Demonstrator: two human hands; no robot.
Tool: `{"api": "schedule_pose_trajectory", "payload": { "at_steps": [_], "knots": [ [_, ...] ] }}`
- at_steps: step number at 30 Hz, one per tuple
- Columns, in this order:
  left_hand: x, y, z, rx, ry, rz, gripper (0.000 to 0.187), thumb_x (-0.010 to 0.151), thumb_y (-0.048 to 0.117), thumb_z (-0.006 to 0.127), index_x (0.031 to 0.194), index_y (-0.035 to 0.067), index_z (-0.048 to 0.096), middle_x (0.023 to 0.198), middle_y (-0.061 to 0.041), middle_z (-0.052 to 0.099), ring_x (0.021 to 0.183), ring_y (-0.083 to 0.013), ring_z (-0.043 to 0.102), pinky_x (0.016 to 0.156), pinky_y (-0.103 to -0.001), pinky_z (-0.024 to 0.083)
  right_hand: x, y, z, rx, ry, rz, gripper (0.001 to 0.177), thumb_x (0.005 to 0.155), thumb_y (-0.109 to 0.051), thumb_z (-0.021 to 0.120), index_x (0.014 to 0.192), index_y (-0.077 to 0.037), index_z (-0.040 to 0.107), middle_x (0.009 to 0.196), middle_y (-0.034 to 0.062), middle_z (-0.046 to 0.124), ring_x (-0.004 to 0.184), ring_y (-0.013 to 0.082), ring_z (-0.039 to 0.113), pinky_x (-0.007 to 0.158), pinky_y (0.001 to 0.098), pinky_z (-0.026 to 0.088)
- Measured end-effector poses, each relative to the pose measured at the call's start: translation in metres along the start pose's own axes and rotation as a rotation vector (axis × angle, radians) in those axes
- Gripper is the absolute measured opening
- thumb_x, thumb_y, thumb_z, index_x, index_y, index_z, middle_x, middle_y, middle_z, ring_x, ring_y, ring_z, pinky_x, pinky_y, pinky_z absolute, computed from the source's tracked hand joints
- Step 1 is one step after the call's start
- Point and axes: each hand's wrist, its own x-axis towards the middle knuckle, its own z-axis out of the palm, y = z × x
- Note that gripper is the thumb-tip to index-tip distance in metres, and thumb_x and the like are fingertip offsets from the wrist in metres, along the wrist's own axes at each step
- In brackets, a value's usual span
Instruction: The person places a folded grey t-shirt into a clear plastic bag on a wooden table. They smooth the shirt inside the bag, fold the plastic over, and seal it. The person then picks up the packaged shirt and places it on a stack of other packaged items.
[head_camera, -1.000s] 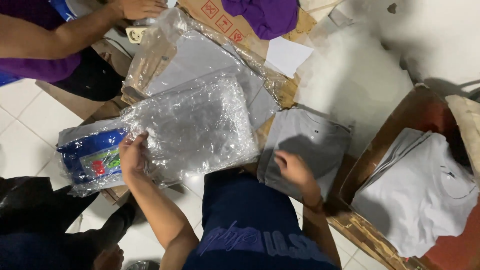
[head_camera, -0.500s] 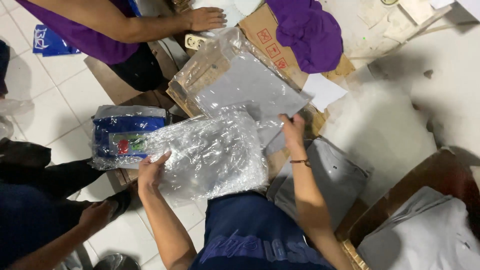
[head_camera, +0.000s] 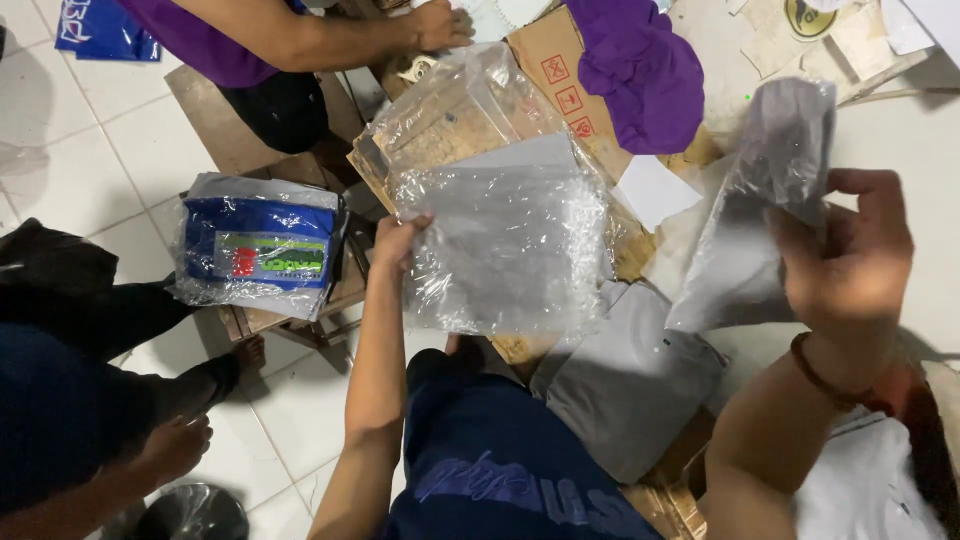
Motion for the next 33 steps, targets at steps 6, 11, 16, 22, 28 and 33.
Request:
{"api": "schedule_pose_trajectory", "payload": {
  "at_steps": [6, 11, 16, 22, 28, 33],
  "knots": [
    [0.079, -0.036, 0.009, -0.365, -0.255, 0.117, 0.061, 0.088, 0.016, 0.061, 0.140, -0.001, 0.035, 0.158, -0.012, 0.038, 0.145, -0.0217, 0.037, 0.121, -0.035, 0.027, 0.014, 0.019, 0.030, 0.544, 0.084, 0.046, 0.052, 0.081, 0.000, 0.075, 0.125, -0.005, 0.047, 0.099, 0.0049, 0.059, 0.087, 0.0149, 0.057, 0.075, 0.0282, 0.047],
    [0.117, -0.066, 0.004, -0.508, -0.238, 0.091, 0.029, 0.085, 0.022, 0.073, 0.107, 0.003, 0.068, 0.090, -0.007, 0.066, 0.082, -0.0205, 0.071, 0.070, -0.035, 0.061, 0.005, 0.055, 0.147, 0.907, 0.031, 0.052, 0.056, 0.089, 0.002, 0.073, 0.136, -0.012, 0.046, 0.127, 0.0029, 0.057, 0.119, 0.0106, 0.054, 0.110, 0.0327, 0.046],
    [0.133, -0.076, 0.005, -0.357, -0.238, 0.079, 0.043, 0.093, 0.034, 0.068, 0.120, 0.001, 0.067, 0.111, -0.018, 0.066, 0.101, -0.0317, 0.069, 0.086, -0.053, 0.056, -0.042, 0.202, 0.300, 0.696, -0.048, 0.481, 0.051, 0.094, -0.010, 0.069, 0.136, -0.002, 0.042, 0.098, 0.0120, 0.052, 0.091, 0.0184, 0.050, 0.081, 0.0291, 0.043],
    [0.069, -0.031, 0.015, -0.475, -0.271, 0.094, 0.084, 0.088, 0.063, 0.063, 0.140, -0.002, 0.052, 0.133, -0.019, 0.059, 0.119, -0.0326, 0.061, 0.097, -0.045, 0.053, -0.053, 0.202, 0.299, 0.316, -0.048, 0.476, 0.047, 0.090, -0.018, 0.076, 0.126, -0.008, 0.048, 0.088, 0.0104, 0.056, 0.074, 0.0221, 0.057, 0.068, 0.0350, 0.051],
    [0.180, -0.103, 0.012, -0.077, -0.055, 0.302, 0.032, 0.073, 0.029, 0.091, 0.077, 0.004, 0.071, 0.059, -0.007, 0.063, 0.052, -0.0146, 0.065, 0.049, -0.027, 0.055, -0.077, 0.168, 0.300, -0.314, 0.058, 0.164, 0.016, 0.087, -0.027, 0.075, 0.089, -0.012, 0.069, 0.074, 0.0035, 0.066, 0.072, 0.0340, 0.070, 0.065, 0.0463, 0.055],
    [0.184, -0.106, 0.010, -0.086, -0.038, 0.294, 0.033, 0.073, 0.027, 0.092, 0.073, 0.005, 0.067, 0.056, -0.007, 0.060, 0.049, -0.0154, 0.063, 0.047, -0.026, 0.053, -0.081, 0.193, 0.314, -0.350, 0.007, 0.263, 0.013, 0.090, -0.025, 0.066, 0.088, -0.014, 0.074, 0.073, 0.0103, 0.071, 0.072, 0.0365, 0.071, 0.064, 0.0462, 0.056]
  ]
}}
